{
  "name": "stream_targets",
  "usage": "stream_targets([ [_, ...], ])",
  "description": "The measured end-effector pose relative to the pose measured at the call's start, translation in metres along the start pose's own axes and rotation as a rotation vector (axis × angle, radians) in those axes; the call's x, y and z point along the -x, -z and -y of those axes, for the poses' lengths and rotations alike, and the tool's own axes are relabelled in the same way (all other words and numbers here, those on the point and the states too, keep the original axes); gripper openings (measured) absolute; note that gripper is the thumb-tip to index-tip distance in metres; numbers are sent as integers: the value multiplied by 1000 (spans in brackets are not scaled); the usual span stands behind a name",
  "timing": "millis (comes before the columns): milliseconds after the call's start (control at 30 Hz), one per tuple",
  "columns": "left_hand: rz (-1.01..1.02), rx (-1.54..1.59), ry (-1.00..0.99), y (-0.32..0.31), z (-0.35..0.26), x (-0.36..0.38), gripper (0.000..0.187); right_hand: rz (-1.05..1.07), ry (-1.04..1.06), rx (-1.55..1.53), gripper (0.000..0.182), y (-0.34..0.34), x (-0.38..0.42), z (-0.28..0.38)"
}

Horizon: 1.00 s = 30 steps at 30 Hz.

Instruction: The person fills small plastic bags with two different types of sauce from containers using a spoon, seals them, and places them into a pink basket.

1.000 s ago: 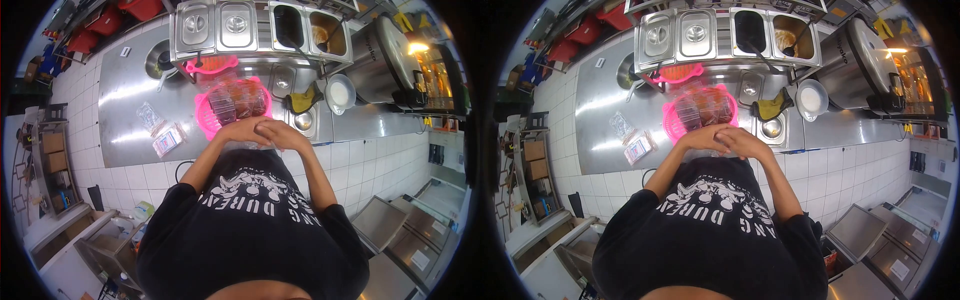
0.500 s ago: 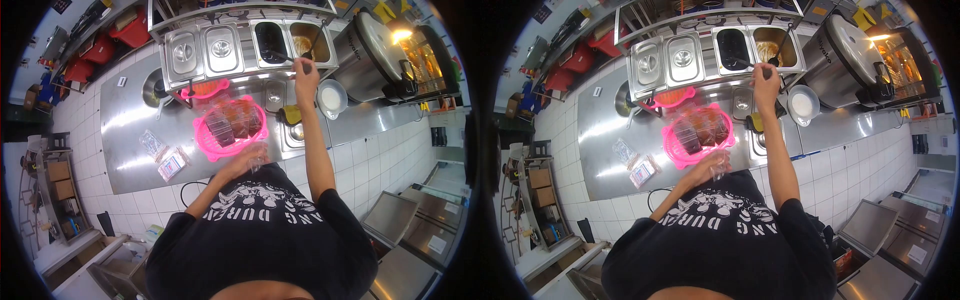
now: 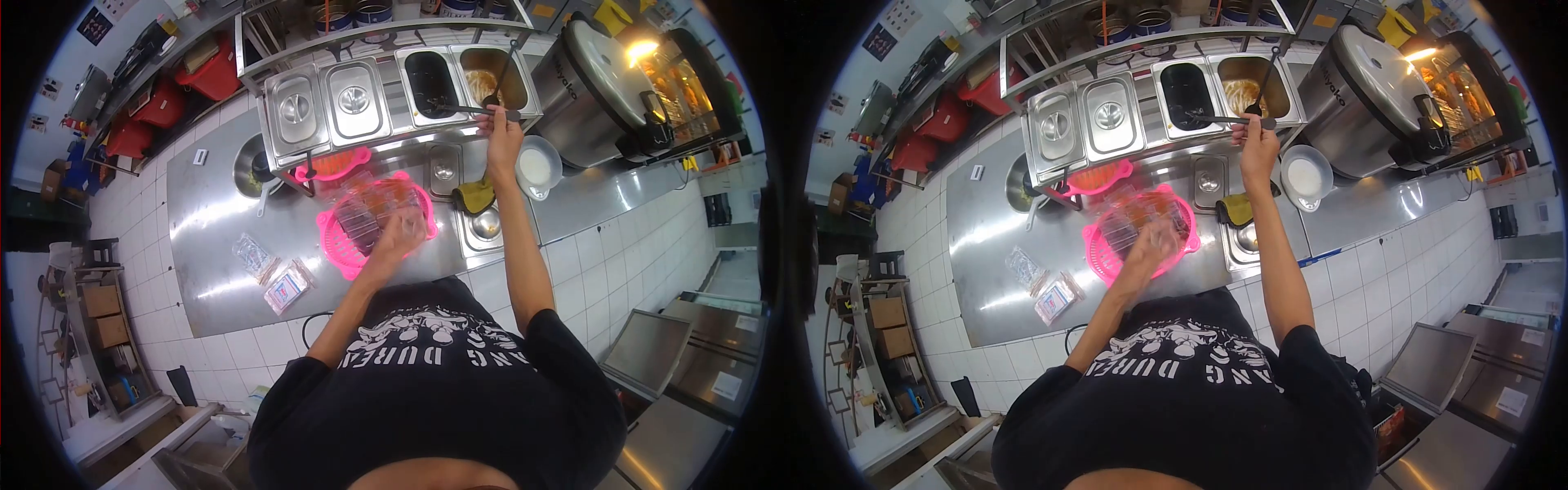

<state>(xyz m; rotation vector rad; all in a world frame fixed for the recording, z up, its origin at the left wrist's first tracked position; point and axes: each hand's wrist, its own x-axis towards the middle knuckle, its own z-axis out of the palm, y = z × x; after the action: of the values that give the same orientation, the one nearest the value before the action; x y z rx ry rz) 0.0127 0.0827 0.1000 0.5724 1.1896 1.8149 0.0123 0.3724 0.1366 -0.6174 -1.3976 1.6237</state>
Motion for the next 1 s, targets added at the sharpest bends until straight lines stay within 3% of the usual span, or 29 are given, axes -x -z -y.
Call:
stream_targets([
  [133,-84,-99,-99,-15,-59,-43,50,-118,-129,-124,33,11,3,-7],
  [200,-249,-138,-221,-24,-80,-64,55,-126,-220,-332,33,17,6,-14],
  [333,-282,-190,-422,-26,-101,-106,54,-139,-254,-401,31,21,15,-11],
  [433,-369,-495,-597,-23,-111,-130,52,-170,-255,-409,31,27,22,-12],
  [667,-485,-657,-595,-20,-115,-167,45,-196,-238,-460,30,25,16,6],
  [1000,-527,-763,-591,-16,-113,-187,53,-120,-101,-444,31,9,-19,62],
])
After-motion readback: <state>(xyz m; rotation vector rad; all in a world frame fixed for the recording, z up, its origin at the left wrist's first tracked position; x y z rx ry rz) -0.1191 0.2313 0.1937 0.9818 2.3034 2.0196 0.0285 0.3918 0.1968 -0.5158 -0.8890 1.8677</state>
